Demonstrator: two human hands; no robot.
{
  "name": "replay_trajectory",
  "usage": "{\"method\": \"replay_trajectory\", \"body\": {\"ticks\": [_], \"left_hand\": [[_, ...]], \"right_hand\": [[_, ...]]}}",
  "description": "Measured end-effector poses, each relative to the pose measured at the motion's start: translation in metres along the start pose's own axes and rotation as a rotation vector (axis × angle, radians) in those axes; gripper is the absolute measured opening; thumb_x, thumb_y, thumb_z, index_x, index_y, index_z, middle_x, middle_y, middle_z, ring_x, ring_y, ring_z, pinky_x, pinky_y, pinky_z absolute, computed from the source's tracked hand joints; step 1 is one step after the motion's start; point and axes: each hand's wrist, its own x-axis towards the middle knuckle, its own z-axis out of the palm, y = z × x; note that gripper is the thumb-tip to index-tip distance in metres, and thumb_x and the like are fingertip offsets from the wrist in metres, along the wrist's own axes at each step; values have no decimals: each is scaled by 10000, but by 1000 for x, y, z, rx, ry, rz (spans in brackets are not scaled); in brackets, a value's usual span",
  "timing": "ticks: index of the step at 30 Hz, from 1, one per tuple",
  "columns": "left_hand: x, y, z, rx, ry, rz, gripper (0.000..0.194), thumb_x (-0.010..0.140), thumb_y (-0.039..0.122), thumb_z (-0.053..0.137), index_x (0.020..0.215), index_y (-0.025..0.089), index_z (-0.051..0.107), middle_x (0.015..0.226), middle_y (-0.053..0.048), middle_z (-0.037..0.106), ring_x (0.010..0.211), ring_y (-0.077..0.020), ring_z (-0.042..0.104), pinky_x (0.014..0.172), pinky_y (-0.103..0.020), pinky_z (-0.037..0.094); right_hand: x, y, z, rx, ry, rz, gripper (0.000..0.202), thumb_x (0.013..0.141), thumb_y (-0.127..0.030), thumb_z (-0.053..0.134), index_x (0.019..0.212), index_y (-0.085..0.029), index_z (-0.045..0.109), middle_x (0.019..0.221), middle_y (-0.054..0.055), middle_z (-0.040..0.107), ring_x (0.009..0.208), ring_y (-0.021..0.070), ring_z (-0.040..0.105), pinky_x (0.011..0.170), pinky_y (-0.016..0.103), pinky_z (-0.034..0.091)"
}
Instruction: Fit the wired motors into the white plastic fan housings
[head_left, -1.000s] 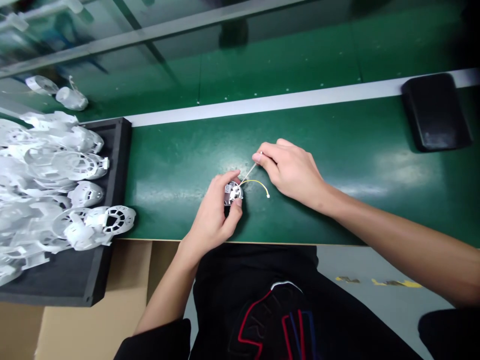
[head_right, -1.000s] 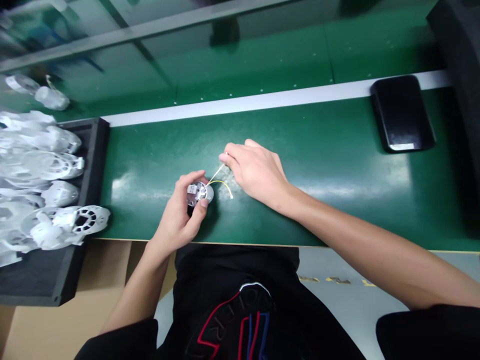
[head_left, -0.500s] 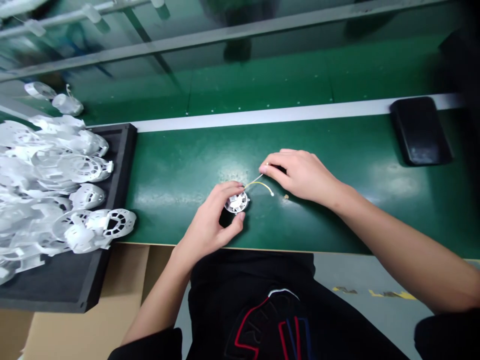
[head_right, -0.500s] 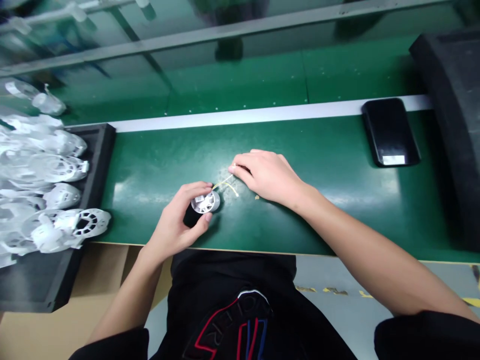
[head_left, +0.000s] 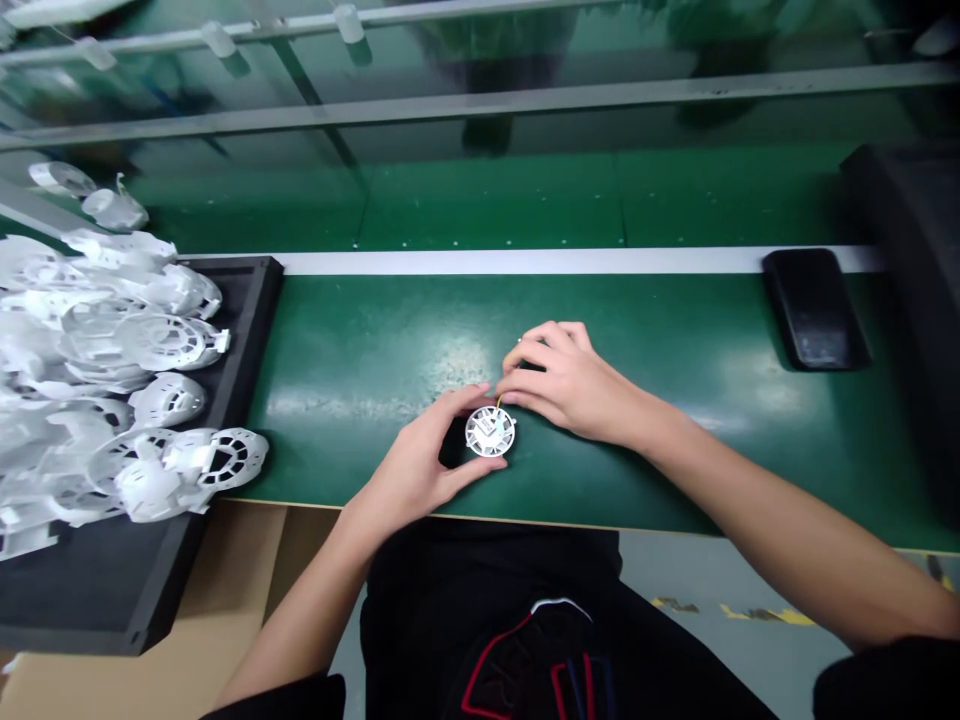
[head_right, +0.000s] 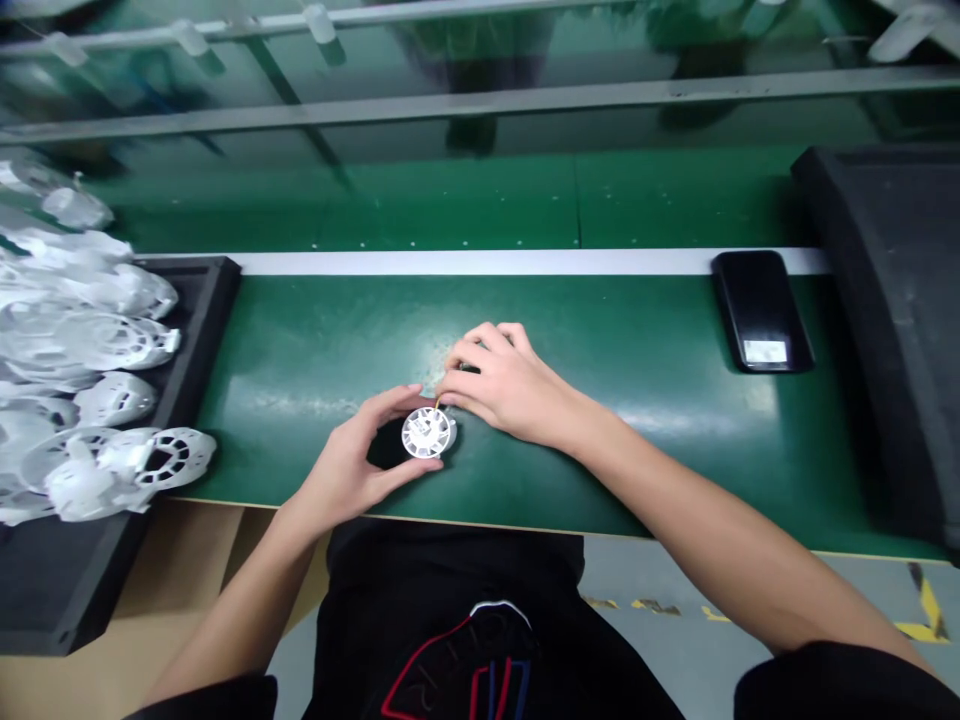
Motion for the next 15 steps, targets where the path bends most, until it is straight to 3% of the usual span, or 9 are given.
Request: {"method": "replay_trajectory", "body": {"ticks": [5, 10, 15], "left_hand": [[2, 0, -8, 41, -119, 29, 658, 930, 383, 779, 1511, 312, 480, 1248, -86, 667, 1100, -252, 672, 945, -411, 569], [3, 2, -13, 1, -199, 49, 518, 952, 360, 753, 1427, 306, 553, 1299, -86, 614, 1172, -250, 624, 1023, -417, 522], [6, 10, -20, 88, -250, 17, 494, 974, 374, 716, 1425, 300, 527, 1306, -80, 601, 1176, -264, 582, 1039, -437, 477]], "right_hand": [[1, 14, 2, -53, -22, 58, 332, 1110, -419, 451, 1082, -272, 747, 1094, 75, 698, 1121, 265, 483, 985, 479, 251], [-1, 23, -6, -20, -25, 162, 318, 1113, -410, 442, 1076, -262, 722, 1067, 56, 687, 1022, 238, 494, 924, 439, 260], [-1, 26, -11, 97, -43, 211, 300, 1109, -409, 452, 1051, -268, 711, 1053, 39, 697, 1013, 235, 514, 931, 432, 272]]}}
